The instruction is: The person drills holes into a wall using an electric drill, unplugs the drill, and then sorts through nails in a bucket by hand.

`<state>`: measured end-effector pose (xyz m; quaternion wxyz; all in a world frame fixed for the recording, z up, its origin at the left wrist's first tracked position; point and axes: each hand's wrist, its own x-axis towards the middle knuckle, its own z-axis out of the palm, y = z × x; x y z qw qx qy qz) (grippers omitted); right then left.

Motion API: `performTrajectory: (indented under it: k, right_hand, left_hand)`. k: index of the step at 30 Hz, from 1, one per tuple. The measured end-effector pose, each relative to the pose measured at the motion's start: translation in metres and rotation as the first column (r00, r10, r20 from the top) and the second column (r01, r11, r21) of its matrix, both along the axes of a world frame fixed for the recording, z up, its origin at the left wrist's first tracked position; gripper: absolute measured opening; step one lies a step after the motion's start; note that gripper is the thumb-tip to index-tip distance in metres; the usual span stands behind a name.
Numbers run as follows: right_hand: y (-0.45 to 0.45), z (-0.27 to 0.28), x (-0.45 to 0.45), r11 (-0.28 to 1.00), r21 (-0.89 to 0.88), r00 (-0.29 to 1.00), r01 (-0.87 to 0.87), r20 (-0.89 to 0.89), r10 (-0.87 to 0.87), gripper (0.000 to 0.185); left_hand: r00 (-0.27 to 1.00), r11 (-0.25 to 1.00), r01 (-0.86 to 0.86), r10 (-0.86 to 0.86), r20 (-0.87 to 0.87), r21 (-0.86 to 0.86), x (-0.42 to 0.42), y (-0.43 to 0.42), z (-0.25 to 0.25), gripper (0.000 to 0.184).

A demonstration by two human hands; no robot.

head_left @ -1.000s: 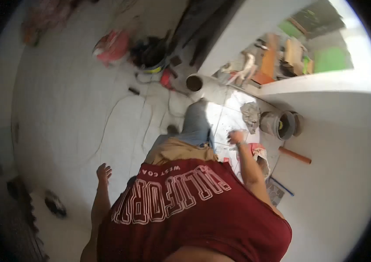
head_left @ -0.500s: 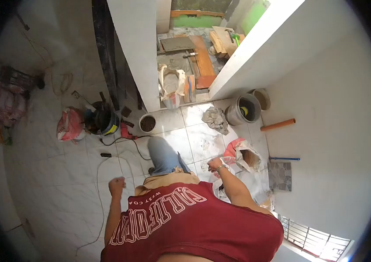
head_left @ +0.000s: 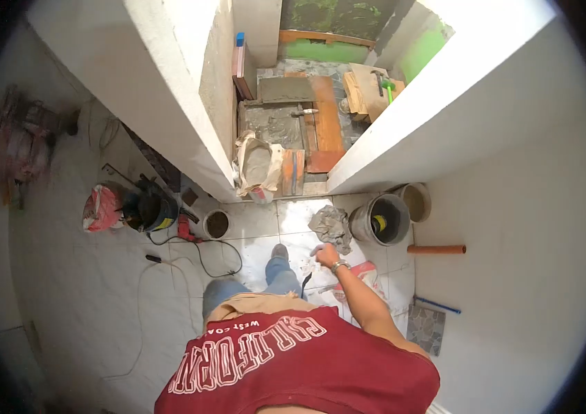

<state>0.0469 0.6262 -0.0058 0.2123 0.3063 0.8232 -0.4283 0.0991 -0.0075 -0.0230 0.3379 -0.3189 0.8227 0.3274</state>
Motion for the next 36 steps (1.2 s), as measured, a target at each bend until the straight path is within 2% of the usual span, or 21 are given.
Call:
performTrajectory:
  k: [1,2,3,5,7,10,11,13,15,16,18,19,20,21,24,26,27,29,31,33,36]
  right_hand:
    - [0.028,-0.004,0.005,0.991,-0.084,0.989,0.108,0.113,-0.099,0.027]
    - [0.068,-0.064,0.027,0.933,0.196,0.950,-0.302,-0.024,0.312,0.023]
    - [0.103,-0.132,0.046,0.939,0.204,0.958,-0.279,0.126,0.257,0.018]
    - [0.143,-0.140,0.067,0.636,0.491,0.802,-0.595,0.321,0.503,0.015]
    - [0.140,-0.164,0.081,0.973,0.203,0.983,0.114,0.117,-0.140,0.016]
    - [0.136,-0.170,0.107,0.884,0.424,0.980,-0.198,0.116,0.164,0.023]
    - [0.119,-0.173,0.112,0.845,0.500,0.982,-0.187,0.117,0.148,0.030]
    - [0.079,-0.153,0.115,0.898,0.185,0.891,0.400,0.151,-0.428,0.028]
    - [0.050,-0.170,0.137,0.957,0.258,0.974,0.133,0.146,-0.174,0.029]
    - [0.039,-0.164,0.140,0.969,0.246,0.986,0.026,0.151,-0.065,0.030]
    - [0.011,-0.069,0.130,0.991,0.129,0.975,0.036,0.213,-0.064,0.033]
    - [-0.008,-0.015,0.111,0.987,0.126,0.960,0.103,0.248,-0.132,0.033]
    - [-0.021,0.009,0.098,0.977,0.123,0.939,0.175,0.276,-0.203,0.033]
    - [-0.018,-0.014,0.109,0.986,0.098,0.941,0.136,0.299,-0.160,0.032]
    - [-0.002,-0.099,0.134,0.990,0.126,0.910,-0.066,0.414,0.007,0.033]
    - [0.009,-0.066,0.099,0.930,0.203,0.917,-0.305,0.325,0.230,0.030]
    - [0.038,-0.154,0.121,0.785,0.491,0.919,-0.377,0.307,0.249,0.021]
    - [0.005,-0.090,0.069,0.901,0.153,0.900,0.406,0.107,-0.423,0.028]
    - [-0.036,-0.046,0.030,0.957,0.147,0.961,0.249,-0.164,-0.224,0.044]
    - [-0.075,-0.038,-0.004,0.993,0.116,0.998,0.017,0.051,-0.023,0.054]
    - [-0.154,-0.024,-0.028,0.988,0.113,0.994,-0.104,-0.018,0.106,0.054]
  left_hand:
    - [1.000,1.000,-0.014,0.014,0.000,0.015,0.003,0.009,0.006,0.027]
    - [1.000,1.000,-0.022,0.022,0.002,0.022,0.001,0.018,0.011,0.026]
    - [1.000,1.000,-0.018,0.018,0.000,0.023,-0.002,0.024,0.018,0.025]
    - [1.000,1.000,-0.008,0.007,0.013,0.013,-0.008,0.034,0.025,0.025]
    - [0.999,1.000,0.020,-0.020,0.025,-0.004,-0.018,0.032,0.028,0.024]
    - [0.997,0.998,0.063,-0.063,0.038,-0.021,-0.034,0.025,0.020,0.023]
    - [0.996,0.996,0.084,-0.083,0.040,-0.031,-0.039,0.021,0.016,0.023]
    - [0.986,0.986,0.163,-0.162,0.032,-0.046,-0.055,0.011,0.000,0.023]
    - [0.931,0.926,0.363,-0.363,0.019,-0.101,-0.080,-0.001,-0.019,0.023]
    - [0.686,0.663,0.710,-0.727,0.023,-0.236,-0.103,-0.010,-0.033,0.023]
    - [0.316,0.269,0.855,-0.948,0.034,-0.444,-0.157,-0.009,-0.062,0.024]
    - [0.664,0.666,0.743,-0.745,-0.063,-0.061,-0.180,-0.007,-0.072,0.021]
    - [0.927,0.919,0.353,-0.318,-0.200,0.175,-0.194,0.012,-0.055,0.020]
    - [0.958,0.897,-0.093,0.198,-0.206,0.432,-0.200,0.048,-0.021,0.020]
    - [0.942,0.877,0.250,-0.122,-0.314,0.410,-0.226,0.073,0.019,0.025]
    - [0.851,0.872,0.432,-0.310,-0.423,0.231,-0.221,0.046,-0.048,0.032]
    - [0.821,0.858,0.489,-0.392,-0.415,0.156,-0.216,0.033,-0.082,0.035]
    - [0.934,0.904,0.356,-0.333,-0.131,0.237,-0.200,0.031,-0.088,0.036]
    - [0.879,0.841,0.476,-0.461,-0.118,0.256,-0.192,0.022,-0.093,0.035]
    - [0.848,0.808,0.523,-0.526,-0.066,0.270,-0.194,-0.001,-0.094,0.033]
    - [0.833,0.806,0.522,-0.552,0.035,0.279,-0.210,-0.036,-0.085,0.031]
